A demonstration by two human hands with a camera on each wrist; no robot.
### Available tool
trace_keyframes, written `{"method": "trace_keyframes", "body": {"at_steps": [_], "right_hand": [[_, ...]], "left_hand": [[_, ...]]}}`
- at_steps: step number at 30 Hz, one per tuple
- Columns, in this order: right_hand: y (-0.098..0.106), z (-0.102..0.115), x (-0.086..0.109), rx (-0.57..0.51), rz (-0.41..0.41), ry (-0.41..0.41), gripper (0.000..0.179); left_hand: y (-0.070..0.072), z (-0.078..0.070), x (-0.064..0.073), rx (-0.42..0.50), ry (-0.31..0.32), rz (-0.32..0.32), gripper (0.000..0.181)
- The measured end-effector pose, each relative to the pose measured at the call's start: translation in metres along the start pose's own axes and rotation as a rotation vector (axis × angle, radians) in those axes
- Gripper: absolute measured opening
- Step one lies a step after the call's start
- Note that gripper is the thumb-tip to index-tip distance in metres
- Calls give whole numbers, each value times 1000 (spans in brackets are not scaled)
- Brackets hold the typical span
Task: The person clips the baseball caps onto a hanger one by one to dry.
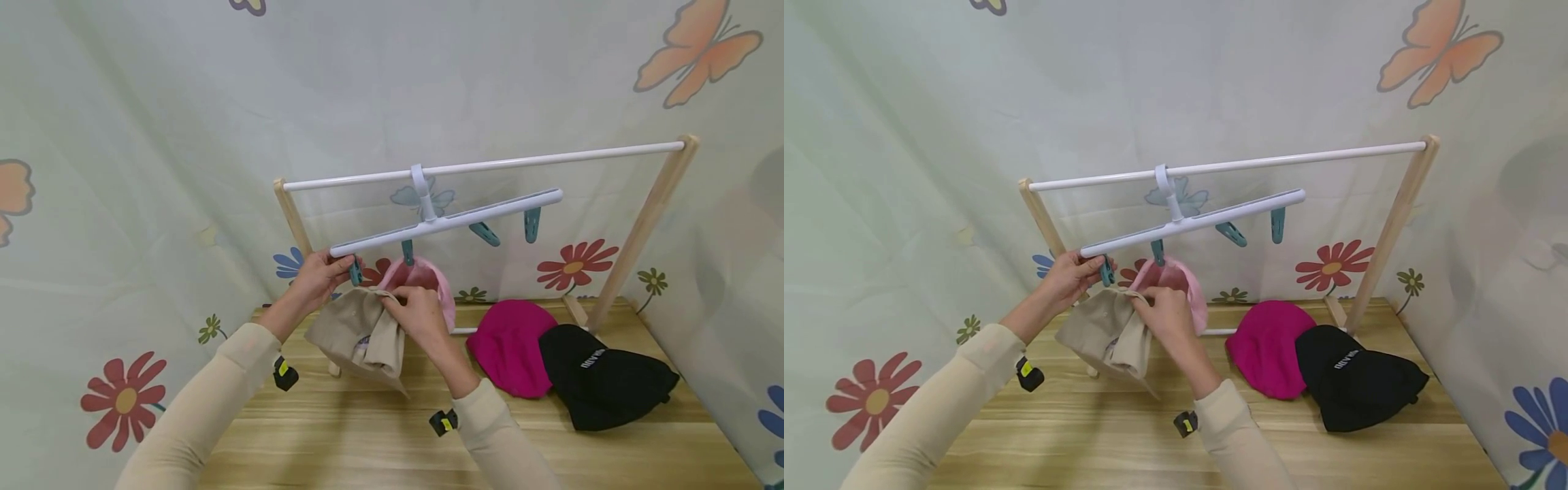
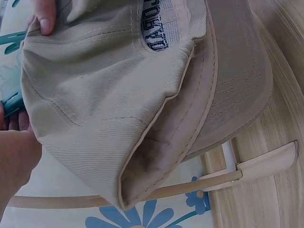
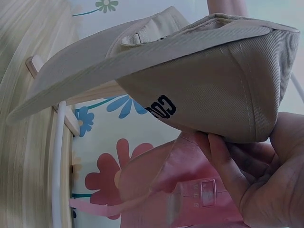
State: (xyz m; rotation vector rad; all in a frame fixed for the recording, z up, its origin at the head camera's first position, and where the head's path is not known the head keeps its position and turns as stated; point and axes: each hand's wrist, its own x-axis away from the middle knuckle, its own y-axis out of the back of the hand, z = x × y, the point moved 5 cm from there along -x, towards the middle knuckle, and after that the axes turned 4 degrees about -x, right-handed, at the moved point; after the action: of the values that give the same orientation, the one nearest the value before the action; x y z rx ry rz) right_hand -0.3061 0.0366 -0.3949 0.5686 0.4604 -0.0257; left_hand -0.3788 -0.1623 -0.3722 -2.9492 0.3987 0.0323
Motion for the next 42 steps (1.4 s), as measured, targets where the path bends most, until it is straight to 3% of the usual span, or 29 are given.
{"method": "trace_keyframes", "body": {"at_steps": [14, 24, 33, 42], "right_hand": [[1, 1, -7, -14, 3, -1, 23], [4, 5, -12, 0, -7, -3, 21], [-1, 7, -9, 3, 16, -45, 22], [-3, 11, -7, 15, 2, -30, 21]], "left_hand": [[0, -14, 2, -60, -29, -1, 11], [-1, -22, 5, -155, -31, -8, 16], [0, -15, 10, -186, -19, 16, 15], [0, -10, 16, -242, -25, 10, 18]]}}
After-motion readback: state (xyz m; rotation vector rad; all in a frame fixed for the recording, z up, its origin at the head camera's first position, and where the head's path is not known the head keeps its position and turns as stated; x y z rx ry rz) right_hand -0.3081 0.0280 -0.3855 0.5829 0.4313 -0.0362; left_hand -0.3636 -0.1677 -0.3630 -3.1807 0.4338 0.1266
